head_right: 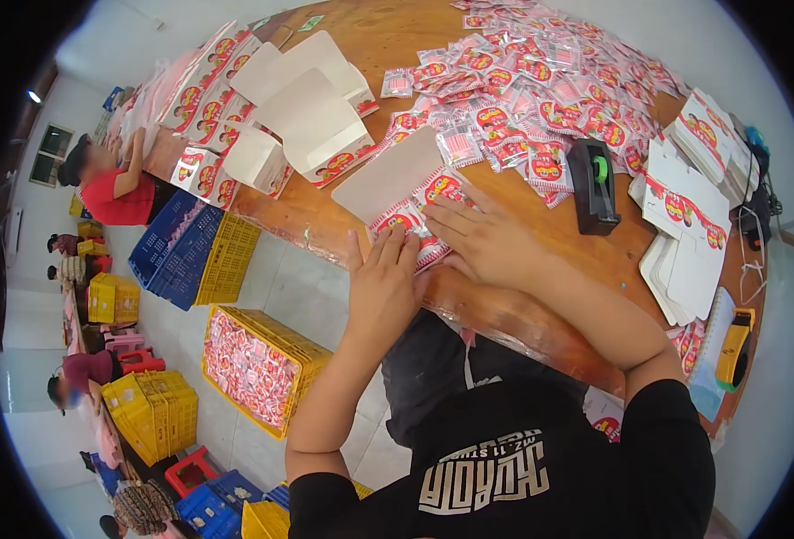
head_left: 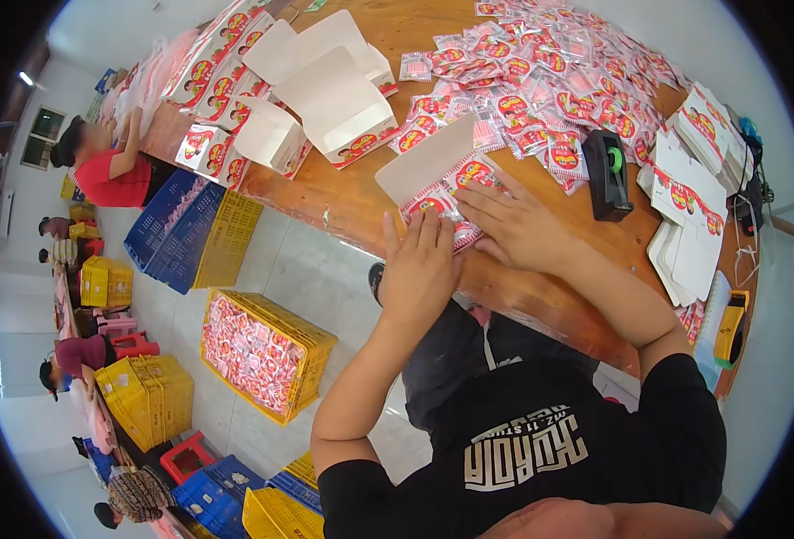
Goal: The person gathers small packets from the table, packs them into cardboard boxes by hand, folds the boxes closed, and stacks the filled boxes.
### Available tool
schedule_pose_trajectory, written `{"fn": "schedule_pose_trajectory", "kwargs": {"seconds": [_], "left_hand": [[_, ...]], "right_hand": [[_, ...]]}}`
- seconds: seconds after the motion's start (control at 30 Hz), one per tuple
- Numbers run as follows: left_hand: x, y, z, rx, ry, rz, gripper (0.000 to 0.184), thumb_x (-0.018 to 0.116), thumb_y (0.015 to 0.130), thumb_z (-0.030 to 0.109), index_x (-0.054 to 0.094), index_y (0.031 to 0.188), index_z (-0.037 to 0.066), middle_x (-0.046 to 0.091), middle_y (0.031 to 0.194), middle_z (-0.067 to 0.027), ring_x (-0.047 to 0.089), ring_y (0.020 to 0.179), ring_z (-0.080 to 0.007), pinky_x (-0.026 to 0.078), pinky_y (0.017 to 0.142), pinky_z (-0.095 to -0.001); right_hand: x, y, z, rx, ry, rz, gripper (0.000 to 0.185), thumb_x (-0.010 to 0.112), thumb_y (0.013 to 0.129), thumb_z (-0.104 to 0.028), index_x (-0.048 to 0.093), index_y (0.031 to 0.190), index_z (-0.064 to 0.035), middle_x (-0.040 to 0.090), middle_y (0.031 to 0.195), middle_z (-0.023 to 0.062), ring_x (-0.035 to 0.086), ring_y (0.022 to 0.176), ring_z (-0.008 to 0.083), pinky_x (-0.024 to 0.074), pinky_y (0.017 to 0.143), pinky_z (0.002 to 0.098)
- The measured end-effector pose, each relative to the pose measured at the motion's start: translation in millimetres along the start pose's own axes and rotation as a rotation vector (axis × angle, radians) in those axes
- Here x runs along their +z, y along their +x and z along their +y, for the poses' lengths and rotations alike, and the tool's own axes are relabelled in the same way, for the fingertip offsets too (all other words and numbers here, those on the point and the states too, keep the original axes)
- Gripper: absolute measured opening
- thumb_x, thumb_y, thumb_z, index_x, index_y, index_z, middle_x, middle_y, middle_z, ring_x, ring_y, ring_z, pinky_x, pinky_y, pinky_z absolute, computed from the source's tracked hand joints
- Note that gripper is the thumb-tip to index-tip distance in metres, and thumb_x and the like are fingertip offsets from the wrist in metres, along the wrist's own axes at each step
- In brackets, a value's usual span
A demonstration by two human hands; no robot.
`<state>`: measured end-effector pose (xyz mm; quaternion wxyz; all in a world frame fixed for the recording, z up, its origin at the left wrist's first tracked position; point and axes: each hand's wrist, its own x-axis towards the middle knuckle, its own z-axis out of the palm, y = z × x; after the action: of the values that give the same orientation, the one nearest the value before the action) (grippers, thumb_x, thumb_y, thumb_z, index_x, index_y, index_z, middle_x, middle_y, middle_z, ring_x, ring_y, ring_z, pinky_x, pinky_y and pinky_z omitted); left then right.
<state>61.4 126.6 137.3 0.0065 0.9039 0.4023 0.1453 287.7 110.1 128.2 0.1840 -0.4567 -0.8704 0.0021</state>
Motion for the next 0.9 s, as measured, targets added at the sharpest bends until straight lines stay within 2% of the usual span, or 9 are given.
{"fn": "schedule_pose_trajectory", "kwargs": {"seconds": [0.17,0.23,0.33,0.4,0.5,0.57,0.6,0.67,0.9], "left_hand": [[2,-5,3,-0.010,-0.009,0.054,0.072,0.082,0.084,0.029,0.056,0.145,0.003,0.053,0.152,-0.0202,0.048,0.145,-0.0366,0.022,0.123,-0.0656],[6,-16,4,-0.020,-0.023,0.105,0.080,0.084,0.082,0.030,0.051,0.150,0.003,0.048,0.157,-0.0218,0.043,0.150,-0.0382,0.022,0.124,-0.0656],[25,-32,5,-0.143,-0.240,0.329,0.111,0.090,0.077,0.033,0.028,0.161,-0.006,0.030,0.165,-0.0304,0.026,0.157,-0.0443,0.018,0.125,-0.0655],[39,-34,14,-0.184,-0.317,0.349,0.110,0.089,0.077,0.033,0.028,0.161,-0.007,0.029,0.166,-0.0309,0.024,0.158,-0.0449,0.016,0.125,-0.0652],[57,-27,20,-0.233,-0.383,0.391,0.106,0.086,0.080,0.036,0.030,0.160,-0.007,0.028,0.167,-0.0315,0.025,0.158,-0.0452,0.013,0.125,-0.0666],[62,-21,20,-0.234,-0.376,0.405,0.103,0.085,0.082,0.038,0.033,0.159,-0.007,0.029,0.167,-0.0316,0.026,0.158,-0.0449,0.012,0.124,-0.0684],[61,-19,19,-0.217,-0.303,0.389,0.100,0.083,0.084,0.038,0.034,0.159,-0.006,0.034,0.166,-0.0294,0.030,0.157,-0.0426,0.012,0.124,-0.0690],[56,-17,17,-0.197,-0.228,0.367,0.097,0.082,0.085,0.038,0.036,0.159,-0.006,0.038,0.164,-0.0273,0.033,0.157,-0.0404,0.012,0.123,-0.0697],[34,-14,6,-0.138,-0.096,0.237,0.076,0.078,0.087,0.038,0.054,0.148,-0.001,0.056,0.154,-0.0175,0.047,0.149,-0.0311,0.013,0.123,-0.0700]], "right_hand": [[-11,4,-1,0.034,0.049,0.025,0.073,0.079,0.087,-0.033,0.054,0.149,-0.0039,0.045,0.162,0.0182,0.043,0.151,0.0341,0.0284,0.126,0.0542],[-14,-3,5,0.200,0.208,0.242,0.075,0.079,0.089,-0.032,0.051,0.151,-0.0019,0.046,0.158,0.0238,0.045,0.147,0.0400,0.0307,0.125,0.0537],[-1,-10,14,0.348,0.315,0.236,0.085,0.079,0.089,-0.034,0.041,0.157,0.0016,0.044,0.161,0.0262,0.045,0.146,0.0434,0.0349,0.121,0.0530],[9,-12,14,0.442,0.423,0.196,0.088,0.078,0.089,-0.035,0.039,0.158,0.0027,0.043,0.161,0.0266,0.046,0.146,0.0437,0.0352,0.121,0.0524],[14,-9,8,0.326,0.388,0.236,0.092,0.077,0.091,-0.040,0.034,0.160,0.0041,0.042,0.162,0.0274,0.041,0.150,0.0427,0.0332,0.123,0.0538],[11,-8,7,0.282,0.196,0.190,0.089,0.073,0.094,-0.043,0.035,0.162,0.0010,0.035,0.167,0.0246,0.031,0.157,0.0395,0.0242,0.127,0.0536],[10,-9,8,0.286,0.196,0.190,0.089,0.073,0.094,-0.043,0.035,0.162,0.0010,0.035,0.167,0.0246,0.031,0.157,0.0395,0.0242,0.127,0.0536],[8,-9,12,0.193,-0.020,0.067,0.090,0.065,0.096,-0.058,0.041,0.157,0.0041,0.040,0.164,0.0254,0.030,0.158,0.0374,0.0190,0.129,0.0564],[-12,-4,17,0.122,-0.015,-0.061,0.089,0.061,0.097,-0.062,0.046,0.154,0.0047,0.043,0.163,0.0239,0.031,0.157,0.0371,0.0175,0.129,0.0544]]}}
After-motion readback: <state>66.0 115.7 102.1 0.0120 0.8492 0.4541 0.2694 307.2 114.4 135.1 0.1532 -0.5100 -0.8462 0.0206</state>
